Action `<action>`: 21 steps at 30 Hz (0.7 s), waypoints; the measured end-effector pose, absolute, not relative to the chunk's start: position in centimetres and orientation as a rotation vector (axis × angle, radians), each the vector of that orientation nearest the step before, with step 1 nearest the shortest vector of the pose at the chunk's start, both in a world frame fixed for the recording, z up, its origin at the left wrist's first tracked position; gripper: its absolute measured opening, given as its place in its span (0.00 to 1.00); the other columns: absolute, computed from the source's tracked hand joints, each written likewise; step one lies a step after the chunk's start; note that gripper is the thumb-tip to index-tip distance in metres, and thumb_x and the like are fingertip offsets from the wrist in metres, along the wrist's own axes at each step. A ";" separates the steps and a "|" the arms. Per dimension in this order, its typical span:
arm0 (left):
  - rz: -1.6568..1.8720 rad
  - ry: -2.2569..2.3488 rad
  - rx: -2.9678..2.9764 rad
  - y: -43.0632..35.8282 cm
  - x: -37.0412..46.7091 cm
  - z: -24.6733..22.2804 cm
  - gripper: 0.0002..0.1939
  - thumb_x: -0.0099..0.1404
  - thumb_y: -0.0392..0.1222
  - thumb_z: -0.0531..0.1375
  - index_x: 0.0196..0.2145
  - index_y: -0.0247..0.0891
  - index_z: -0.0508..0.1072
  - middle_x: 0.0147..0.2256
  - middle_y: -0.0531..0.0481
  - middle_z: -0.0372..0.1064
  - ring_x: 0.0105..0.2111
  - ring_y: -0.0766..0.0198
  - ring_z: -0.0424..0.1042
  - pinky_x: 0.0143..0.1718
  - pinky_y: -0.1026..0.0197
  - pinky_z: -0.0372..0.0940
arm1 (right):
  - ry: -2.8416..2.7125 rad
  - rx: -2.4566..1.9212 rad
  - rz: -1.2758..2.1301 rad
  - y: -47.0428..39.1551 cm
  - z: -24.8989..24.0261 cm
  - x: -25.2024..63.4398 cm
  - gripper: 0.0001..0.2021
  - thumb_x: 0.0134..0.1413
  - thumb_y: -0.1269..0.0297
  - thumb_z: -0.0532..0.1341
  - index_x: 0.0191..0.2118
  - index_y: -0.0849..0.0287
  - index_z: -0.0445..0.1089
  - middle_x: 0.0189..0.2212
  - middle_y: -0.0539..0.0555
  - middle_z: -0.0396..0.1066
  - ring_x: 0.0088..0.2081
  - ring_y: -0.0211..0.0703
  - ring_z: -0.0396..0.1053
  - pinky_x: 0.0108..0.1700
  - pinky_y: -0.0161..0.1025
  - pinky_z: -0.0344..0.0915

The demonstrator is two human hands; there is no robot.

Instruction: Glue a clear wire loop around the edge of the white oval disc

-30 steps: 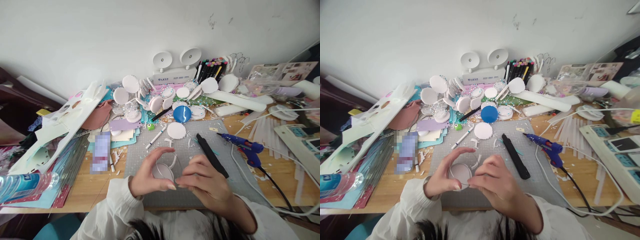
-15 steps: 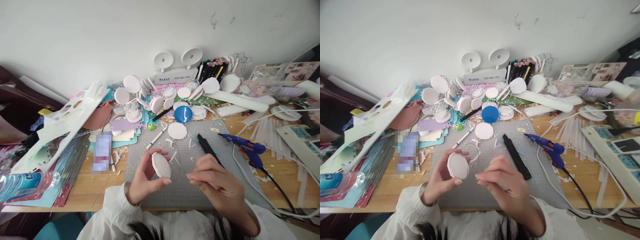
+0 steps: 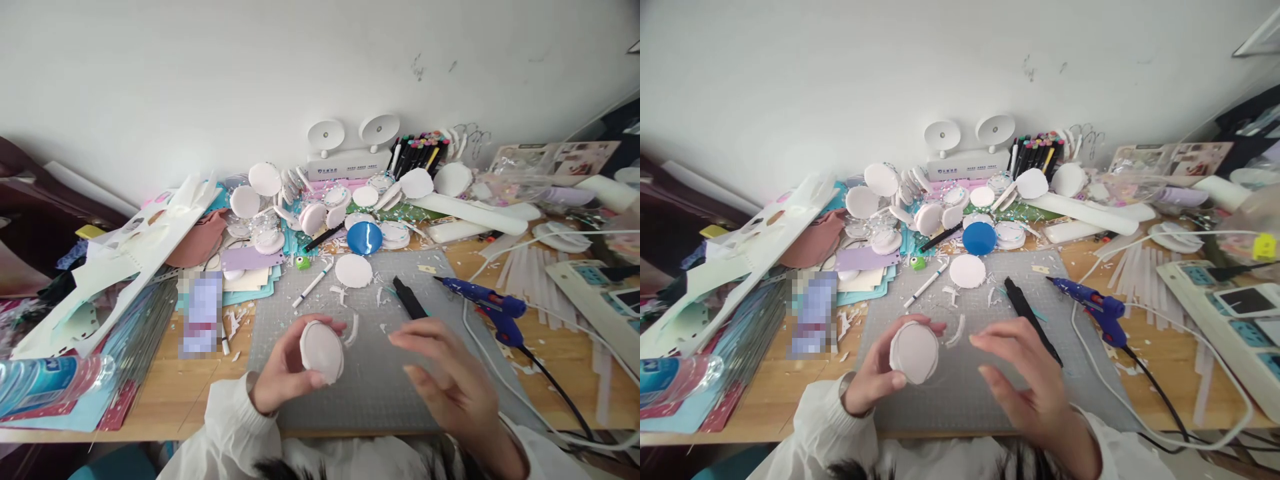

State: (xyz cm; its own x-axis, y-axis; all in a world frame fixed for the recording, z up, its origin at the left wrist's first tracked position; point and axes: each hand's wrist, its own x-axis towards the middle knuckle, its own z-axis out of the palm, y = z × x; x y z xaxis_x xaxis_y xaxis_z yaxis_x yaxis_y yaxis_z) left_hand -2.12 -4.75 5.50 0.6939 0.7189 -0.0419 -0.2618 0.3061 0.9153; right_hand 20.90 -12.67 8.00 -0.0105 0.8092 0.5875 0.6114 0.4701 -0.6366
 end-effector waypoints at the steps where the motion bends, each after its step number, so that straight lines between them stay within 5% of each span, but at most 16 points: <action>1: 0.704 0.512 1.068 -4.6 -2.5 5.4 0.35 0.49 0.48 0.70 0.54 0.41 0.66 0.56 0.37 0.66 0.51 0.47 0.69 0.45 0.54 0.66 | -1.681 -1.301 0.212 -12.8 7.6 21.3 0.12 0.58 0.73 0.57 0.47 0.56 0.70 0.39 0.57 0.70 0.41 0.45 0.69 0.41 0.42 0.67; 6: 0.814 0.560 1.046 -4.2 -4.3 4.7 0.37 0.42 0.44 0.74 0.50 0.44 0.68 0.51 0.42 0.68 0.51 0.47 0.70 0.46 0.56 0.66 | -1.664 -1.519 0.253 -12.4 5.3 22.1 0.08 0.59 0.71 0.58 0.43 0.55 0.70 0.39 0.56 0.70 0.41 0.44 0.70 0.43 0.41 0.68; 11: 0.769 0.473 0.978 -4.6 -4.1 4.8 0.37 0.42 0.49 0.74 0.50 0.42 0.69 0.50 0.41 0.70 0.50 0.49 0.70 0.47 0.56 0.65 | -1.805 -1.420 0.433 -11.4 5.3 20.2 0.21 0.60 0.70 0.57 0.59 0.56 0.60 0.52 0.60 0.67 0.42 0.41 0.71 0.50 0.43 0.69; 14: 0.761 0.425 0.948 -4.9 -3.4 5.2 0.37 0.43 0.52 0.73 0.50 0.42 0.69 0.50 0.40 0.70 0.49 0.49 0.71 0.46 0.56 0.66 | -1.860 -1.314 0.639 -11.1 5.9 18.4 0.26 0.59 0.68 0.59 0.62 0.58 0.56 0.48 0.60 0.71 0.41 0.41 0.72 0.48 0.41 0.70; 18: 0.800 0.424 0.908 -5.2 -3.1 5.1 0.39 0.42 0.57 0.72 0.50 0.42 0.69 0.49 0.39 0.71 0.49 0.47 0.71 0.47 0.53 0.66 | -1.824 -1.237 0.799 -10.8 6.3 17.8 0.06 0.60 0.67 0.59 0.42 0.57 0.71 0.30 0.51 0.74 0.32 0.38 0.72 0.37 0.33 0.70; 21: 0.860 0.476 0.868 -5.0 -4.1 4.6 0.42 0.39 0.61 0.72 0.50 0.40 0.70 0.49 0.39 0.71 0.50 0.45 0.71 0.49 0.51 0.66 | -1.782 -1.288 0.664 -10.8 6.3 19.7 0.06 0.61 0.68 0.58 0.34 0.57 0.72 0.27 0.50 0.73 0.30 0.37 0.72 0.35 0.32 0.69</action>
State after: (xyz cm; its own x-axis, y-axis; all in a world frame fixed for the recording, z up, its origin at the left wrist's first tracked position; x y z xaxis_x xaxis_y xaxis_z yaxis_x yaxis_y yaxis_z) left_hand -4.07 -4.96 4.59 0.5826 0.8123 -0.0286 -0.4551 0.3551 0.8166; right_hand 19.65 -10.79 6.26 -0.1406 0.9401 0.3106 0.5080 0.3378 -0.7924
